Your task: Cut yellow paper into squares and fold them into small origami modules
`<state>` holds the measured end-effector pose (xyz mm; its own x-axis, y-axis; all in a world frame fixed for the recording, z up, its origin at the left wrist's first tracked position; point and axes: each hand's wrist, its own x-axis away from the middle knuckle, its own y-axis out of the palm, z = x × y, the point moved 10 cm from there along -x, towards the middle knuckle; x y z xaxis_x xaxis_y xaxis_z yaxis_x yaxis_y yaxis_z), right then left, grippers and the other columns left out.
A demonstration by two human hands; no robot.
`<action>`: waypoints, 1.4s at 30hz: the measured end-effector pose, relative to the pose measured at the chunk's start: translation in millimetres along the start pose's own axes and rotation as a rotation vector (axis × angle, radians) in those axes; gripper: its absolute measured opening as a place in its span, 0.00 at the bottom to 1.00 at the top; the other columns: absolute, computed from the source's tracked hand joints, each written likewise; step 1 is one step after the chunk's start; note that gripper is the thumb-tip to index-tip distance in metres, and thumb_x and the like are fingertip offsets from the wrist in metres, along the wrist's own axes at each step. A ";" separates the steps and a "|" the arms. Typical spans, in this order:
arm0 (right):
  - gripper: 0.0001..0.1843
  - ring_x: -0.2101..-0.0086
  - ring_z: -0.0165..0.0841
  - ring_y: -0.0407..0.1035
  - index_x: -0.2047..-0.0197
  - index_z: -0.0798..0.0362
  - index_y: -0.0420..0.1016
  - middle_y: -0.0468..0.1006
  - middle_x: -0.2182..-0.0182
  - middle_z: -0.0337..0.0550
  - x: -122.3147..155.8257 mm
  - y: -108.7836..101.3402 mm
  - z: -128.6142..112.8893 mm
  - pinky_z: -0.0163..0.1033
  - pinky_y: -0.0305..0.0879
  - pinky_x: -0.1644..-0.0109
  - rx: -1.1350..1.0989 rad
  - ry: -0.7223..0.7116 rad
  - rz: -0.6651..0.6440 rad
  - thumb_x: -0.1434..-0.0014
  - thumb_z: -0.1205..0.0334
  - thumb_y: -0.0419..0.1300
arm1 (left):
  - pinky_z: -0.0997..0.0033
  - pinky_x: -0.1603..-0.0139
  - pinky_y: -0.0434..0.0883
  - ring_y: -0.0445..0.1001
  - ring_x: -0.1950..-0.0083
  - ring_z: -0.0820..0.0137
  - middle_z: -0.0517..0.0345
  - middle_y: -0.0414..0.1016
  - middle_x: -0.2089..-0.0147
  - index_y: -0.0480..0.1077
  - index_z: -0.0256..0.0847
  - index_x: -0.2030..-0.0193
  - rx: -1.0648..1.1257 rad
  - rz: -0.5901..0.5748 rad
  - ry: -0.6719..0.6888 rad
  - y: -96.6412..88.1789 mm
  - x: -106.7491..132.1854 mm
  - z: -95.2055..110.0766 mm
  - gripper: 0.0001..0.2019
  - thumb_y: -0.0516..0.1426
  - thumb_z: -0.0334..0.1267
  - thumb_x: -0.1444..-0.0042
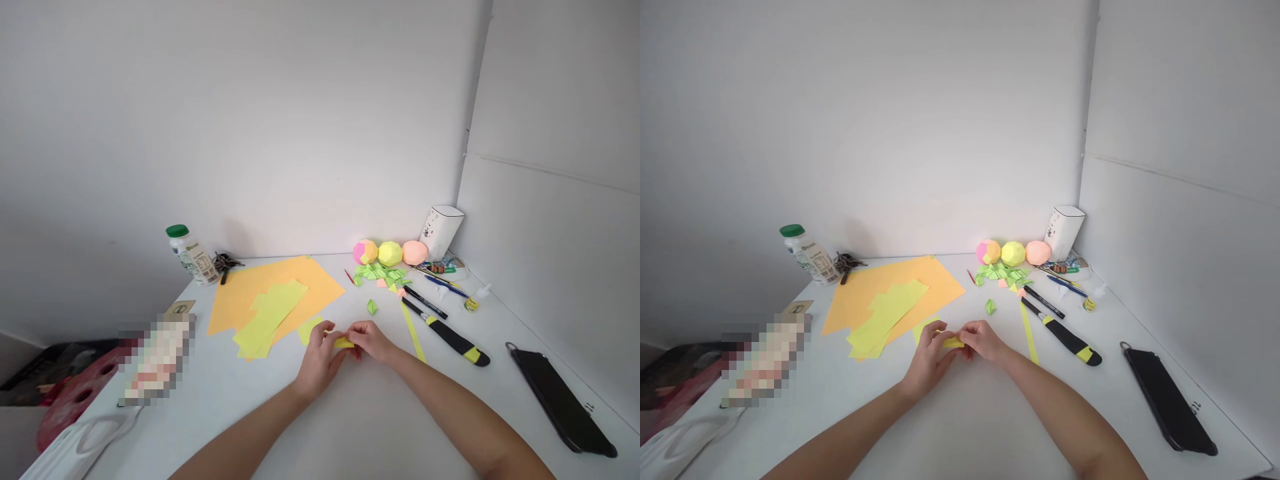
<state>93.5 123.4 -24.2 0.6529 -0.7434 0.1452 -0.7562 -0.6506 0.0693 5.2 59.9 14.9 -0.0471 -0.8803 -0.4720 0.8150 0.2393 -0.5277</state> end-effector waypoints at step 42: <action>0.19 0.77 0.29 0.64 0.64 0.52 0.66 0.70 0.76 0.36 4.7 -7.5 -14.4 0.34 0.60 0.77 0.017 -0.185 0.141 0.47 0.45 0.60 | 0.71 0.76 0.68 0.73 0.77 0.69 0.58 0.74 0.78 0.68 0.39 0.71 0.857 -0.118 -0.593 25.5 -2.5 -32.0 0.19 0.57 0.55 0.48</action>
<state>101.6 127.0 -9.8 0.5388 -0.8419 -0.0315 -0.8407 -0.5397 0.0448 7.7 81.3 -20.0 -0.0508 -0.9943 0.0941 0.9708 -0.0270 0.2385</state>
